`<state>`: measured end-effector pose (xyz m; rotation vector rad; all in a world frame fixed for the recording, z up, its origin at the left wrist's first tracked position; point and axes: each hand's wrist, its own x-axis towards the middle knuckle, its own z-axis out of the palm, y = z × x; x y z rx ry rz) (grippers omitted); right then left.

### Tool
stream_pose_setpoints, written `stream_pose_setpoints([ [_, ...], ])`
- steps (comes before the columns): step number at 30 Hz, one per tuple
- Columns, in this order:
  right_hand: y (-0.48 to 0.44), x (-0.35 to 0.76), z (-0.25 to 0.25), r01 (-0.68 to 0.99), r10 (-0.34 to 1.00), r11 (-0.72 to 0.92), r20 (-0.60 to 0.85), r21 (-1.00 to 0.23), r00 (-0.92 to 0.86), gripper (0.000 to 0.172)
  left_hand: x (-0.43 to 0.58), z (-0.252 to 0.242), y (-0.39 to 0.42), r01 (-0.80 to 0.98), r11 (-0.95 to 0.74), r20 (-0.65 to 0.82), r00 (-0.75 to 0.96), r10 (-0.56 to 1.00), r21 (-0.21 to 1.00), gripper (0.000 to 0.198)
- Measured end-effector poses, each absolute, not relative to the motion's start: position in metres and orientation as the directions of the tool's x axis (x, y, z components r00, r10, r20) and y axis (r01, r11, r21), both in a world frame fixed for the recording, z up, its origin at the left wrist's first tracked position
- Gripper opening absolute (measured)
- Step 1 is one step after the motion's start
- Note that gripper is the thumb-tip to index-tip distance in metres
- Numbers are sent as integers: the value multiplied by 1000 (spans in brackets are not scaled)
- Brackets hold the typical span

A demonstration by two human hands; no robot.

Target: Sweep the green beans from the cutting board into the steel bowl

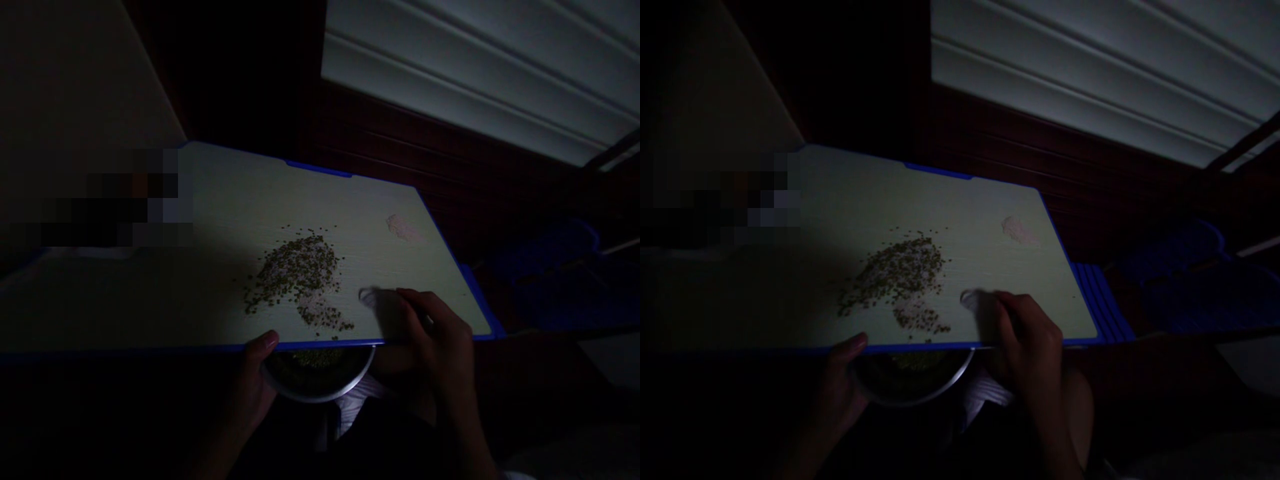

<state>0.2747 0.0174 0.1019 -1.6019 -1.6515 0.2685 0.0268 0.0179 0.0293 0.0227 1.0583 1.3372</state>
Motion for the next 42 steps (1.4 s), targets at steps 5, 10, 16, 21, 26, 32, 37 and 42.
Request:
stream_pose_setpoints([
  [5,36,294,113,758,892,165,423,-631,158,22,25,30,18,-770,299,-588,-120,800,564,42],
  [10,29,298,125,748,941,236,337,-621,-17,19,22,23,16,-797,319,-603,-70,795,512,38],
  [16,73,295,119,775,950,216,310,-594,-27,25,18,12,17,-784,333,-578,-39,815,523,26],
  [21,140,315,118,819,963,122,268,-561,40,26,17,15,16,-787,354,-594,-19,804,505,27],
  [26,186,345,125,848,959,34,256,-529,122,30,21,20,14,-797,346,-595,-21,804,496,28],
  [32,172,364,120,837,945,54,299,-545,134,32,20,19,16,-798,358,-603,-8,798,485,32],
  [37,153,364,106,819,942,117,324,-562,88,31,20,22,19,-812,340,-615,-29,788,474,16],
  [42,157,369,99,818,914,106,380,-565,144,33,20,23,17,-807,322,-586,-37,809,495,23],
])
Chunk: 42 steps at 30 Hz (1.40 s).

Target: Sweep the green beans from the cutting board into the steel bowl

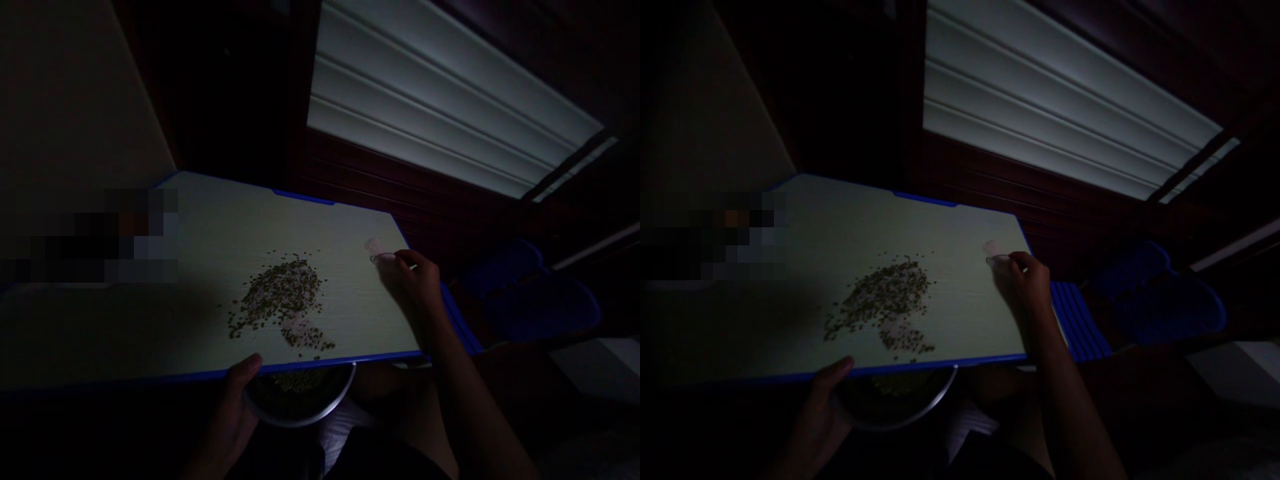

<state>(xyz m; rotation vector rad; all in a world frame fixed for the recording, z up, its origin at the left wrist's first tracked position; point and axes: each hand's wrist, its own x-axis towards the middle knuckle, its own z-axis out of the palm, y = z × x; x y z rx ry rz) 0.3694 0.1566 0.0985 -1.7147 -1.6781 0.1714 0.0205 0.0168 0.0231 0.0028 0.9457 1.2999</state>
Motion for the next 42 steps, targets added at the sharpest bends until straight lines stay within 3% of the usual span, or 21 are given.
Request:
stream_pose_setpoints([
  [4,160,374,95,806,896,124,414,-579,159,34,20,22,17,-814,321,-596,-38,802,484,24],
  [9,165,372,89,792,900,145,412,-593,145,35,23,25,18,-808,293,-587,-80,805,512,45],
  [16,196,363,104,801,902,109,397,-589,169,35,23,26,17,-792,325,-576,-42,816,517,49],
  [25,254,296,111,826,933,39,316,-563,171,36,21,22,15,-806,373,-619,10,785,460,21],
  [31,230,314,115,835,915,-12,331,-550,231,36,22,18,11,-826,333,-609,-16,793,455,25],
  [35,223,308,115,836,932,94,342,-541,117,35,21,14,12,-816,360,-607,13,795,453,40],
  [42,232,242,95,770,918,353,358,-531,-174,30,23,20,11,-809,353,-588,11,809,470,37],
])
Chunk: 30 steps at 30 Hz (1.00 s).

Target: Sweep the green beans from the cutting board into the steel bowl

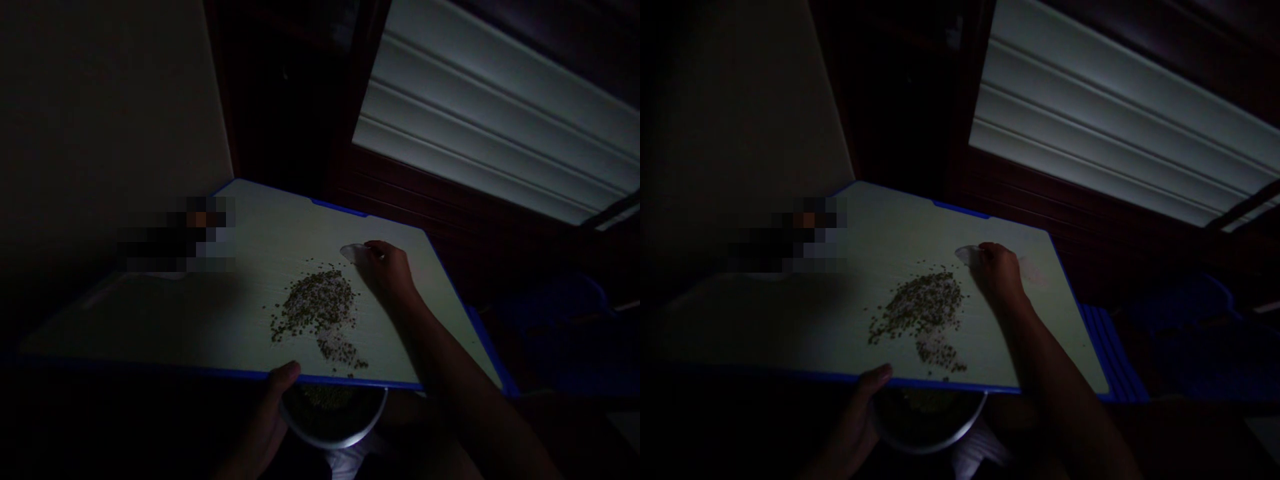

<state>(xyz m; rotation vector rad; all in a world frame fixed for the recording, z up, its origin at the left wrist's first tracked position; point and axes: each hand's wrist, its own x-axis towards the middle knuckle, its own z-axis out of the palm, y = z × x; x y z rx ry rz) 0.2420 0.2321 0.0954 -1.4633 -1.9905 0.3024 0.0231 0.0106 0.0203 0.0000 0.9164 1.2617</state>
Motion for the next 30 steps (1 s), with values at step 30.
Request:
stream_pose_setpoints([
  [30,142,217,120,494,708,706,518,-506,-480,18,26,19,10,-807,289,-473,13,881,515,35],
])
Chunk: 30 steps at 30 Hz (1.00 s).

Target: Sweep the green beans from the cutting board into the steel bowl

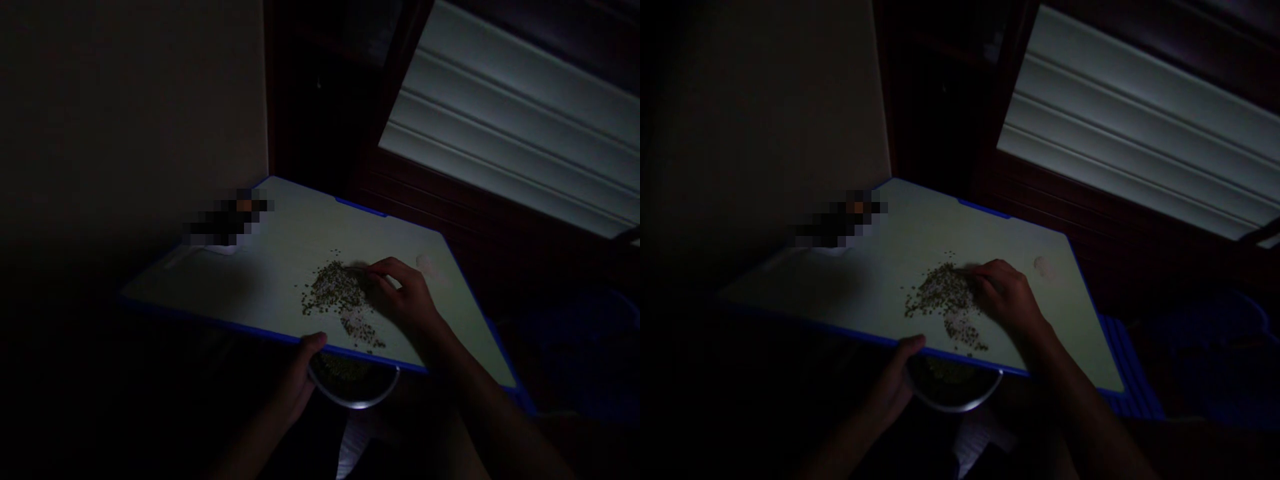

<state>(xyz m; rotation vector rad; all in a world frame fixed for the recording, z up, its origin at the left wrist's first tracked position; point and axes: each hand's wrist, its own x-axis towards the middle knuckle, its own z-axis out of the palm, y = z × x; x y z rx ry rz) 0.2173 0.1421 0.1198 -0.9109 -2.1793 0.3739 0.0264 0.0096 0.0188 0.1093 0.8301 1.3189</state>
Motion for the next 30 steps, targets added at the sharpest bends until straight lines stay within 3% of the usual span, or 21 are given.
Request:
stream_pose_setpoints([
  [8,111,231,104,551,692,710,576,-438,-434,23,30,27,13,-807,218,-433,-52,900,549,23],
  [19,131,248,95,588,770,588,606,-555,-199,27,32,22,15,-806,140,-381,-112,918,575,29],
  [22,136,248,93,601,787,553,598,-577,-150,29,31,23,15,-795,163,-395,-104,913,585,22],
  [30,136,242,95,598,781,559,607,-575,-146,29,29,29,13,-790,143,-392,-131,911,596,19],
])
